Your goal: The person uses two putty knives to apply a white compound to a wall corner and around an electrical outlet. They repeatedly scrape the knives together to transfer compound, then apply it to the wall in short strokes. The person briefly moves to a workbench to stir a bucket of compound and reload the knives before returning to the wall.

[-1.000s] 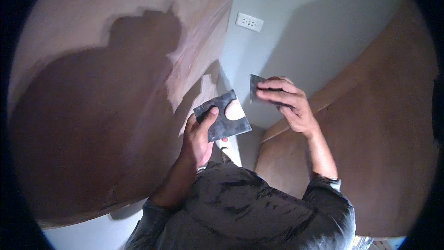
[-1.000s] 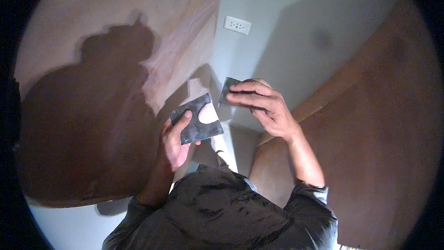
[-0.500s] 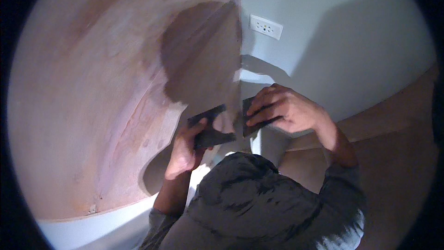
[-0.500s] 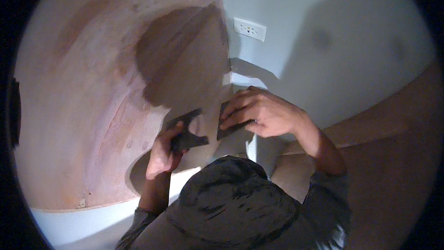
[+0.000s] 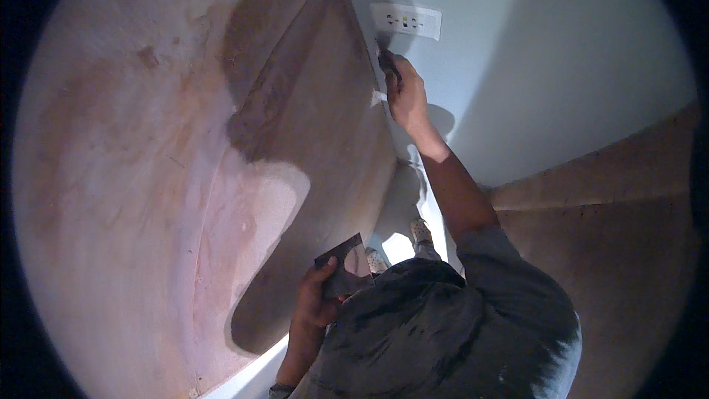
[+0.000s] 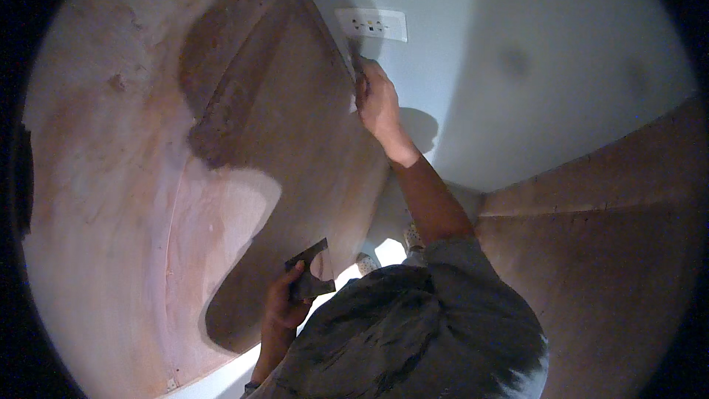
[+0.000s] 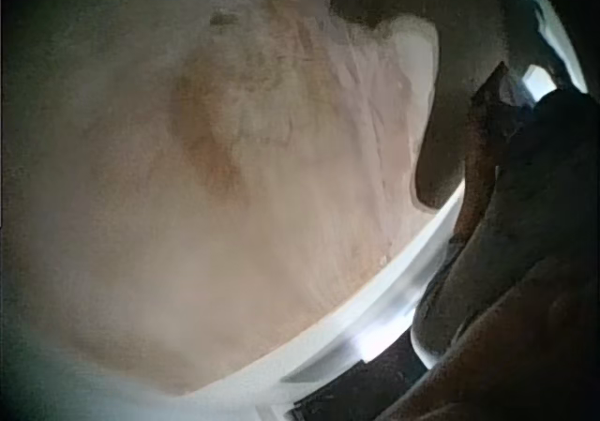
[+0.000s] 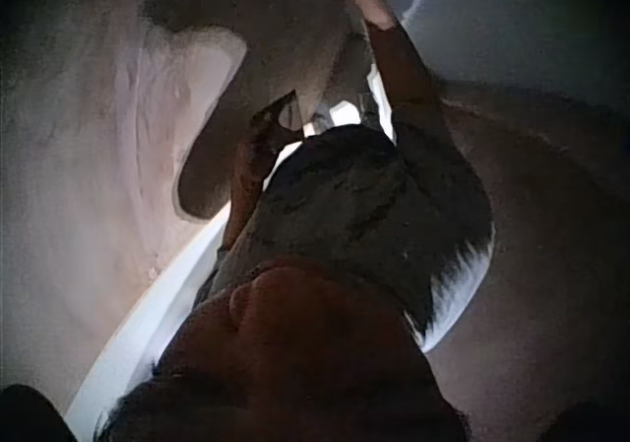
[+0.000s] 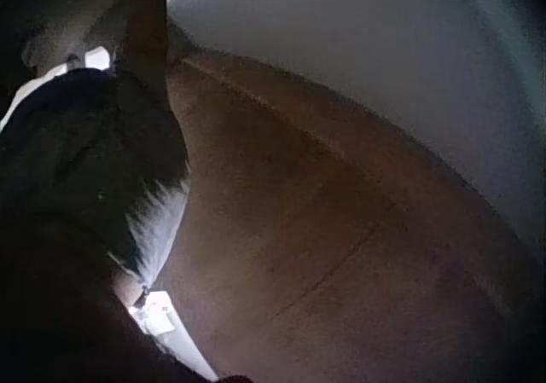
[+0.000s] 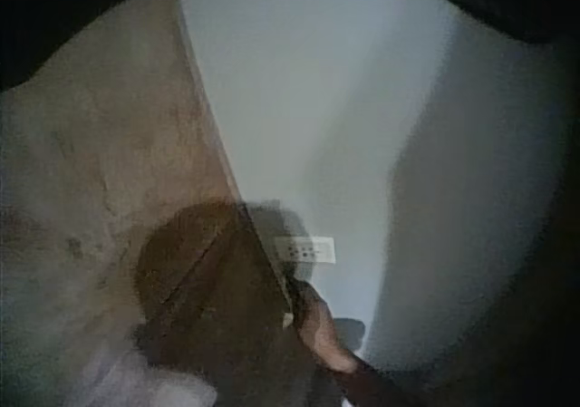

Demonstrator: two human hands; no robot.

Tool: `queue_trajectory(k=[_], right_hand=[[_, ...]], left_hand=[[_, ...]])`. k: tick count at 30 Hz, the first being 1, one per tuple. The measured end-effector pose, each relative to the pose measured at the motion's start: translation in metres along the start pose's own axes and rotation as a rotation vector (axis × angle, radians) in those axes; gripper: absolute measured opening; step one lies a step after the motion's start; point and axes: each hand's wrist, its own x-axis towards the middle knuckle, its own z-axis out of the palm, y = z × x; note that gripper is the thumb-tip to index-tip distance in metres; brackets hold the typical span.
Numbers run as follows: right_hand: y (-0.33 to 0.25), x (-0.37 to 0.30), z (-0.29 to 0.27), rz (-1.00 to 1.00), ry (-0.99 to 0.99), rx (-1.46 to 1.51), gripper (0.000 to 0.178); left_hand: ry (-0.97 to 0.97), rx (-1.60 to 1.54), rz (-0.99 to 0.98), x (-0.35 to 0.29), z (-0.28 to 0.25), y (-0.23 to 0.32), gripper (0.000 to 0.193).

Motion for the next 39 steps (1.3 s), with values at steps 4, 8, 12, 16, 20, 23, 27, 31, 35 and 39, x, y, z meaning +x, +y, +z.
queue_trajectory(k=[4, 8, 12, 16, 20, 23, 27, 31, 35, 39], right_hand=[[-0.003, 0.011, 0.010, 0.042, 0.016, -0.102, 0.040], [0.006, 0.012, 0.021, 0.046, 0.034, -0.156, 0.041], [0.008, 0.013, 0.032, 0.084, 0.059, -0.206, 0.041], [0.006, 0.014, 0.048, 0.124, 0.097, -0.232, 0.046], [0.006, 0.009, 0.056, 0.090, 0.100, -0.179, 0.053], [0.005, 0.006, 0.057, 0.093, 0.074, -0.138, 0.058], [-0.004, -0.001, 0.054, 0.099, 0.049, -0.088, 0.063], [-0.004, -0.018, 0.045, 0.030, 0.047, -0.014, 0.059], [0.002, -0.041, 0.001, 0.192, -0.260, 0.085, 0.046], [-0.044, -0.068, -0.067, 0.522, -0.320, 0.572, 0.042]], left_hand=[[-0.007, 0.067, -0.020, 0.002, -0.003, 0.004, 0.031], [0.038, 0.086, -0.021, 0.016, -0.017, -0.001, 0.033], [0.048, 0.076, -0.035, 0.019, -0.017, 0.001, 0.031], [0.068, 0.053, -0.054, 0.020, -0.018, -0.002, 0.028], [0.048, 0.076, -0.064, 0.015, -0.023, -0.003, 0.026], [0.027, 0.065, -0.036, 0.009, -0.020, -0.001, 0.026], [0.073, 0.053, -0.026, 0.008, -0.026, -0.004, 0.028], [0.059, 0.084, 0.074, 0.012, -0.008, 0.002, 0.030], [0.049, 0.075, 0.260, 0.015, 0.034, 0.016, 0.024], [-0.024, 0.119, 0.538, 0.025, 0.071, 0.032, 0.027]])
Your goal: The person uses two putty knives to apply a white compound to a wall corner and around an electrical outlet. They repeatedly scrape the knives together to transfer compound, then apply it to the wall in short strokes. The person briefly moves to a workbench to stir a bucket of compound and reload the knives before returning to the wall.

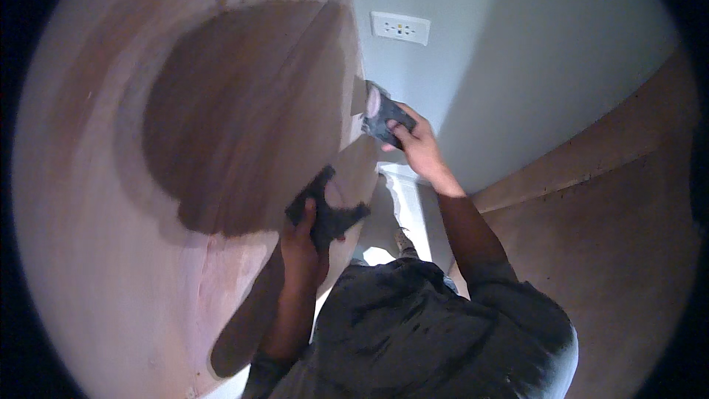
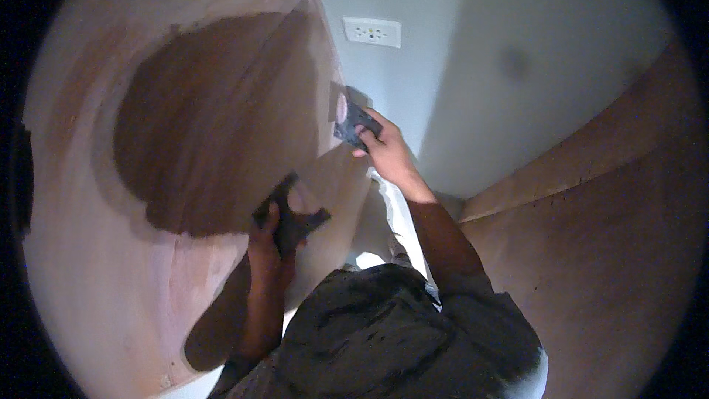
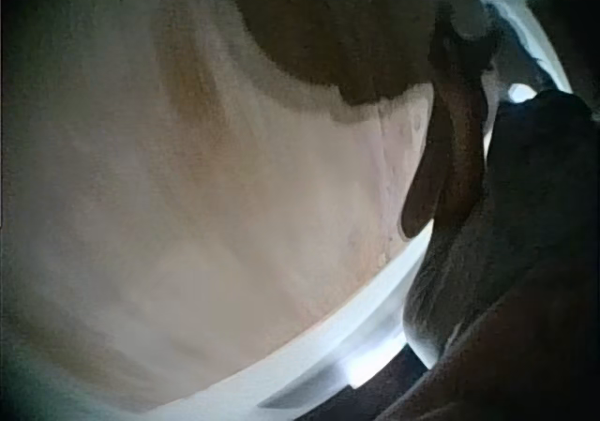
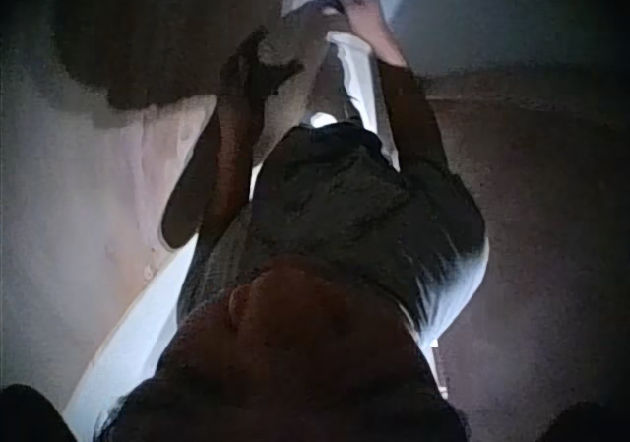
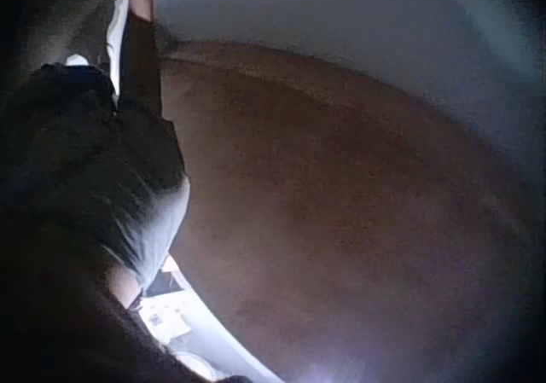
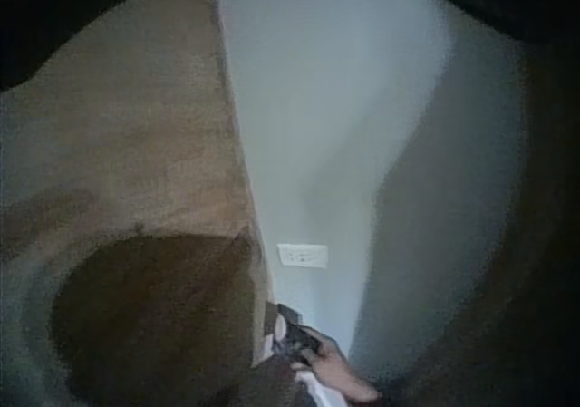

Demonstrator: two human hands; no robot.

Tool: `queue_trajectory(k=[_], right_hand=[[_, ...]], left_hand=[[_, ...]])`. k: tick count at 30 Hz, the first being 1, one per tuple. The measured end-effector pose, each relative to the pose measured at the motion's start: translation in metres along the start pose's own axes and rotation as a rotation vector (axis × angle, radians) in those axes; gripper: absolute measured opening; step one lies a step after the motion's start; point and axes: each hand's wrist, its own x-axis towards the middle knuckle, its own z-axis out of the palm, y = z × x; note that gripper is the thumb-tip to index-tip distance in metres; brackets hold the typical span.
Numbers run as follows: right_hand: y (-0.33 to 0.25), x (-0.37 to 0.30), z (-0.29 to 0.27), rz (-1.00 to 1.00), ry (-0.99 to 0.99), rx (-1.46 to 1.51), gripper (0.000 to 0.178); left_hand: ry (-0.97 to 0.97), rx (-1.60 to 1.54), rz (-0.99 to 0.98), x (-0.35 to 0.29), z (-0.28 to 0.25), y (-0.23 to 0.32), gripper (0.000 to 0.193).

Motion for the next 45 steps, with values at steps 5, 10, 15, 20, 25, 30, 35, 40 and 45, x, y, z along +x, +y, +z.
queue_trajectory(k=[5, 10, 15, 20, 25, 30, 35, 40, 45], right_hand=[[-0.079, -0.088, 0.010, 0.047, 0.066, 0.082, 0.041], [-0.074, -0.127, 0.005, 0.448, 0.056, 0.686, 0.035], [-0.087, -0.149, 0.036, 0.534, -0.047, 0.932, 0.032], [-0.098, -0.150, 0.039, 0.515, -0.111, 0.925, 0.036], [-0.082, -0.154, 0.019, 0.450, -0.147, 0.985, 0.036], [-0.077, -0.118, 0.002, 0.326, -0.029, 0.836, 0.039], [-0.024, -0.041, -0.011, 0.168, 0.130, 0.384, 0.036], [0.049, 0.057, -0.005, -0.157, 0.282, -0.196, 0.039], [0.063, 0.113, 0.018, -0.514, 0.439, -0.602, 0.048]], left_hand=[[-0.159, -0.054, 0.161, 0.012, 0.009, 0.008, 0.032], [-0.293, 0.374, 0.445, 0.002, 0.021, 0.007, 0.030], [-0.455, 0.536, 0.923, -0.004, 0.035, -0.004, 0.042], [-0.621, 0.805, 1.109, 0.013, 0.007, 0.005, 0.056], [-0.612, 1.045, 1.071, 0.015, -0.012, 0.000, 0.055], [-0.423, 1.040, 0.628, 0.004, -0.053, -0.049, 0.054], [-0.346, 0.897, 0.545, -0.014, -0.083, -0.088, 0.052], [-0.393, 1.130, 0.513, -0.023, -0.101, -0.093, 0.054], [-0.374, 1.089, 0.446, -0.016, -0.131, -0.109, 0.054]])
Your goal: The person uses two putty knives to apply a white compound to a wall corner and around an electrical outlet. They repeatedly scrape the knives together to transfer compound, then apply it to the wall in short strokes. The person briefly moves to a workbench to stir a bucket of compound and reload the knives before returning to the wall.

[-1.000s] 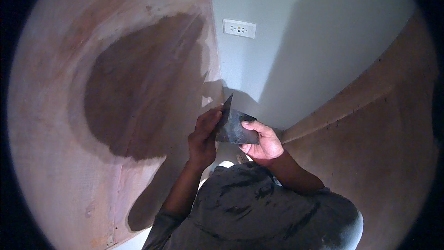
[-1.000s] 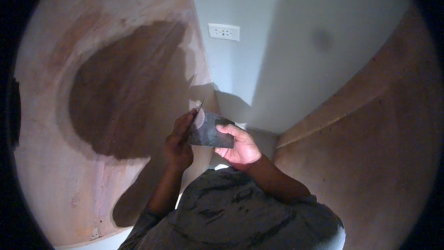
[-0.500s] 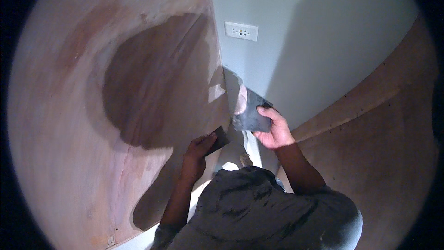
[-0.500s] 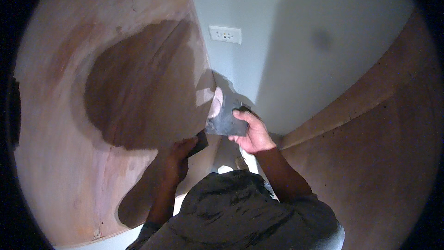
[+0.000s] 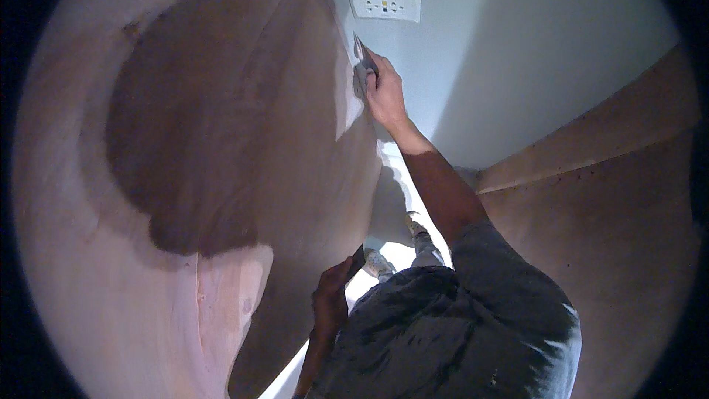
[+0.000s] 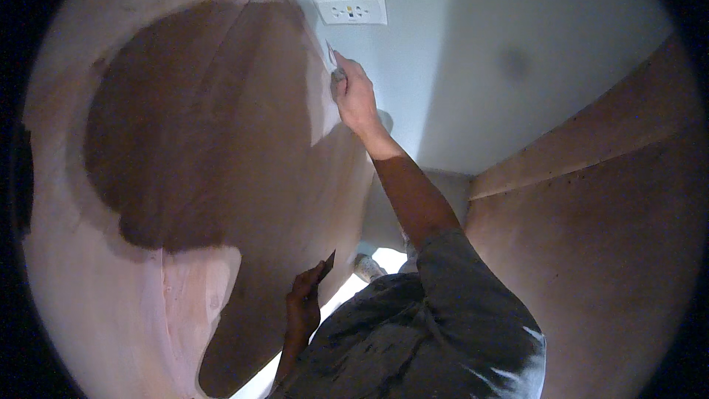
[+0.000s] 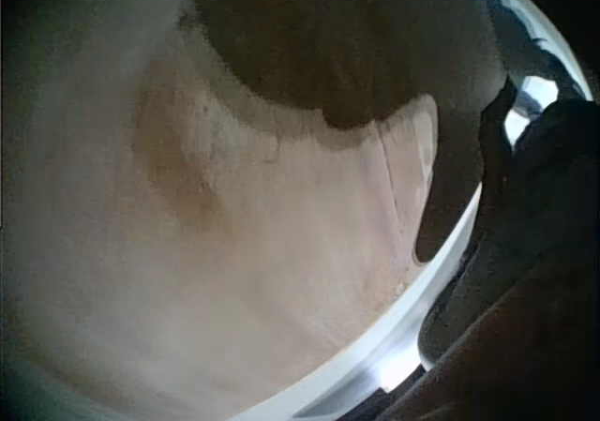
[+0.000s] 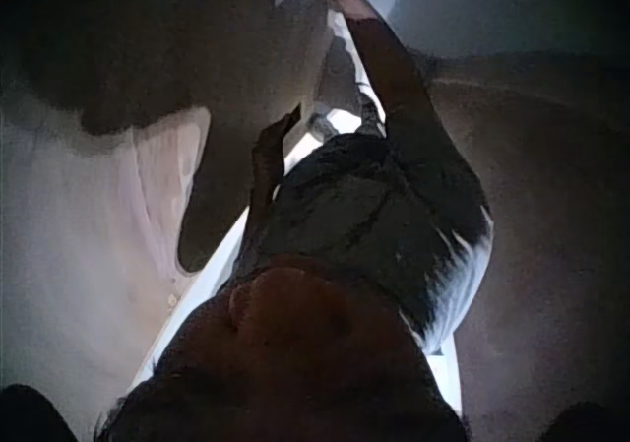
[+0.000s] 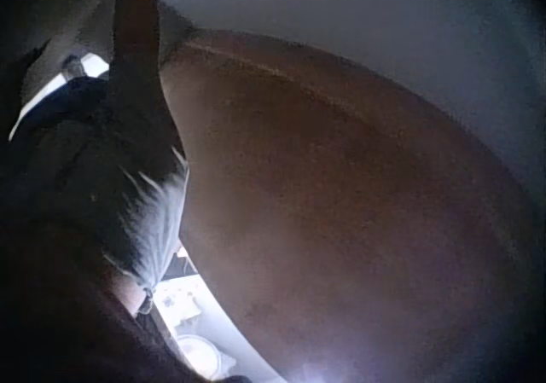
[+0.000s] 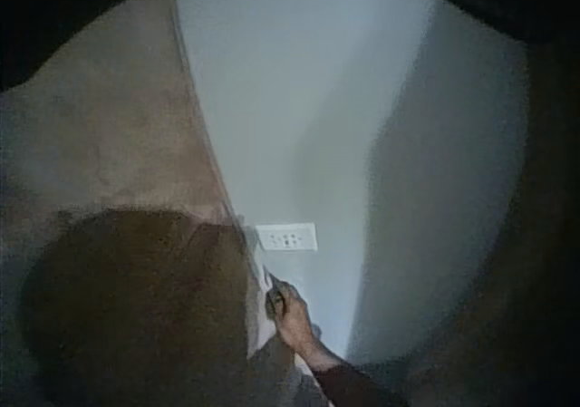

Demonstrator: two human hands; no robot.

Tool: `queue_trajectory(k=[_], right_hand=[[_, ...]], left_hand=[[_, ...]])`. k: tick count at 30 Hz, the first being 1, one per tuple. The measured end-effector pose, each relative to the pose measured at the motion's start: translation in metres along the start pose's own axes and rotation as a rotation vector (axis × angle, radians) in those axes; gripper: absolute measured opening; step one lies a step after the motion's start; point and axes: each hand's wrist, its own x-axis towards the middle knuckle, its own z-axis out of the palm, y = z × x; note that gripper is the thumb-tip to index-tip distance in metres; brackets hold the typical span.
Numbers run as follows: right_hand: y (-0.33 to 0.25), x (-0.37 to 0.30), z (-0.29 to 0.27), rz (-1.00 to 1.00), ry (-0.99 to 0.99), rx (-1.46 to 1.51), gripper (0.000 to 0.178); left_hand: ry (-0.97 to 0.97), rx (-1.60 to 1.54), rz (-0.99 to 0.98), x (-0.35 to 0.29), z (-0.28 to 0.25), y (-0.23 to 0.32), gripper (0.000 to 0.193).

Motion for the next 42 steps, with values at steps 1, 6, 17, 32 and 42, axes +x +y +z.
queue_trajectory(k=[1, 6, 17, 32, 42], right_hand=[[0.003, 0.000, 0.008, 0.006, 0.011, -0.006, 0.048], [0.002, -0.006, 0.028, 0.055, 0.005, -0.025, 0.046], [-0.001, -0.007, 0.061, 0.076, 0.059, -0.030, 0.057], [0.013, -0.036, 0.006, 0.253, -0.213, 0.119, 0.041], [-0.130, -0.082, -0.112, 0.183, -0.076, 0.518, 0.061]], left_hand=[[-0.008, -0.005, -0.006, -0.001, -0.001, 0.000, 0.055], [-0.022, -0.020, -0.072, -0.004, -0.006, -0.002, 0.056], [-0.036, 0.008, -0.080, 0.006, -0.014, -0.005, 0.059], [0.191, -1.064, -0.506, 0.066, -0.012, 0.052, 0.048], [-0.034, -1.455, -0.346, 0.140, -0.023, 0.122, 0.043]])
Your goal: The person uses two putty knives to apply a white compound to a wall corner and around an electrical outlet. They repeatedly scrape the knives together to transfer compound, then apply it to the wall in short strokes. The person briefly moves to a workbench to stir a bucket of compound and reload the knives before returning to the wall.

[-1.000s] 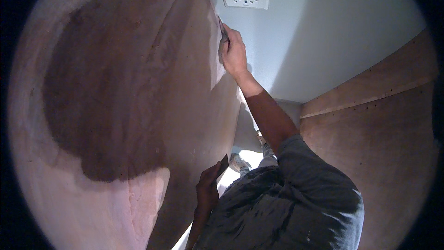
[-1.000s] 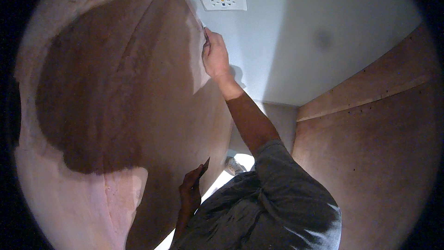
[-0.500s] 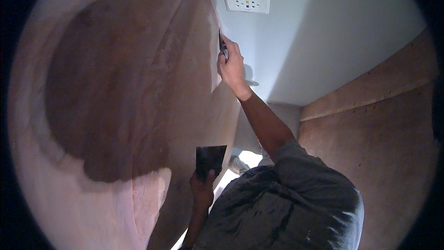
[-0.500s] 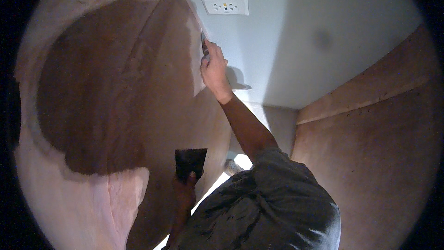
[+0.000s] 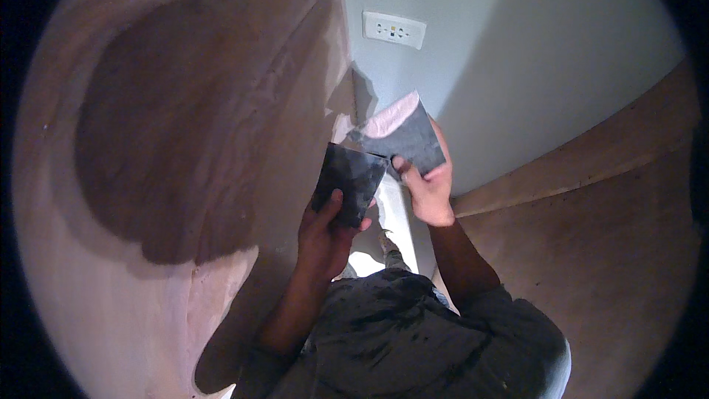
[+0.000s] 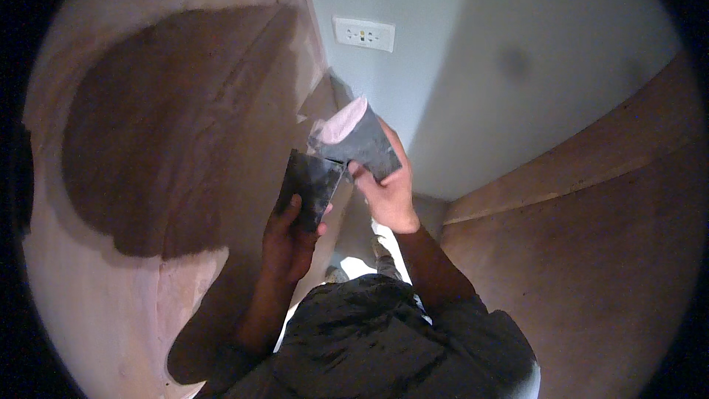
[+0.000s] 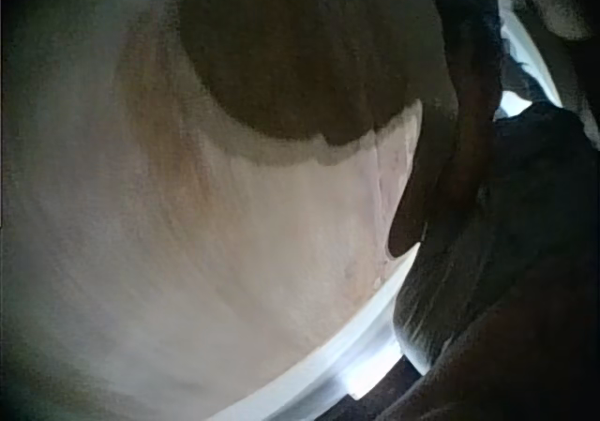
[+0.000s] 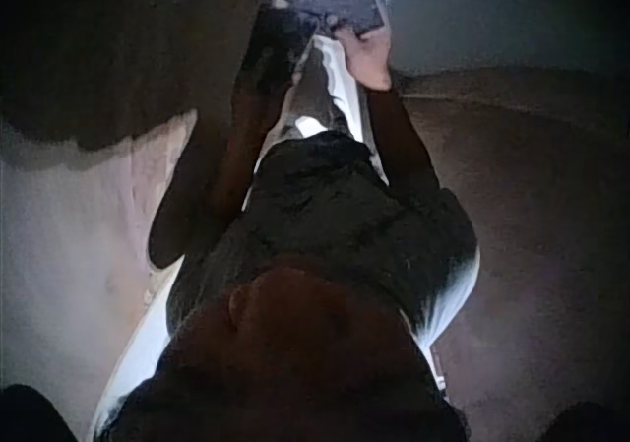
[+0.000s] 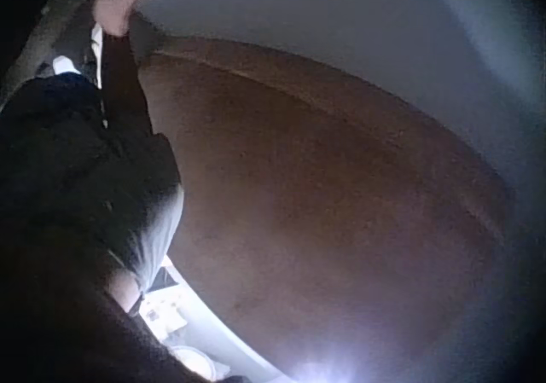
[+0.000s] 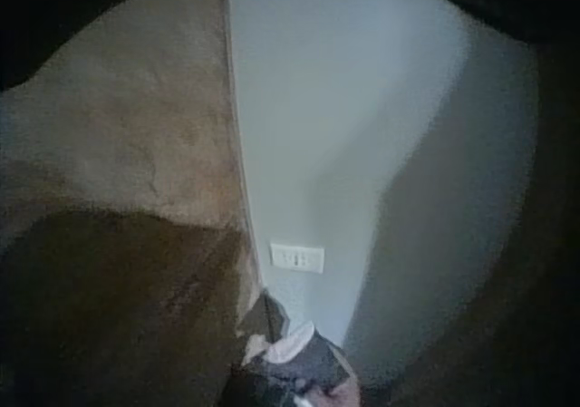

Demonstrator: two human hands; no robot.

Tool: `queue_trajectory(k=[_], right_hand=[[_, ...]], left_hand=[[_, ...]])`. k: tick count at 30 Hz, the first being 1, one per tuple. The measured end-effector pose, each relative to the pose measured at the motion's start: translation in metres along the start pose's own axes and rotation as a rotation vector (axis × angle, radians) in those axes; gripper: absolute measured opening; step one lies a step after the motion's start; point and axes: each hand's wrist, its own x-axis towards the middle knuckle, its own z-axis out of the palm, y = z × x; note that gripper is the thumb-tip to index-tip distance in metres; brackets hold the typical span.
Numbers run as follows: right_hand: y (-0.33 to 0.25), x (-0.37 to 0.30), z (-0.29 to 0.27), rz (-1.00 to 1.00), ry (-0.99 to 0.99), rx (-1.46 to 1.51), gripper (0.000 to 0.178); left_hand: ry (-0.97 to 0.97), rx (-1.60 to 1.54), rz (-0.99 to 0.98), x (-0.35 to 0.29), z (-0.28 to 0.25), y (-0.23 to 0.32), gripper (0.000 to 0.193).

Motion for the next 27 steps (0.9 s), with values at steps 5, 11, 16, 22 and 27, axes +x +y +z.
queue_trajectory(k=[5, 11, 16, 22, 27], right_hand=[[-0.034, -0.008, -0.027, -0.192, -0.189, -0.256, 0.060], [-0.029, 0.015, -0.058, -0.089, -0.709, -0.500, 0.065], [-0.006, 0.004, -0.090, 0.005, -0.658, -0.668, 0.056], [-0.016, -0.023, -0.080, 1.061, -0.135, 0.586, 0.045], [0.009, -0.041, -0.060, 0.984, -0.411, 1.053, 0.042]], left_hand=[[-0.027, 0.007, -0.028, -0.008, 0.025, 0.002, 0.043], [-0.128, 0.028, -0.036, 0.001, 0.021, -0.002, 0.046], [0.041, 0.369, 0.159, -0.004, 0.024, 0.002, 0.038], [-0.211, 1.176, 0.982, 0.014, -0.012, -0.019, 0.039], [-0.266, 1.494, 1.119, 0.011, -0.022, -0.015, 0.045]])
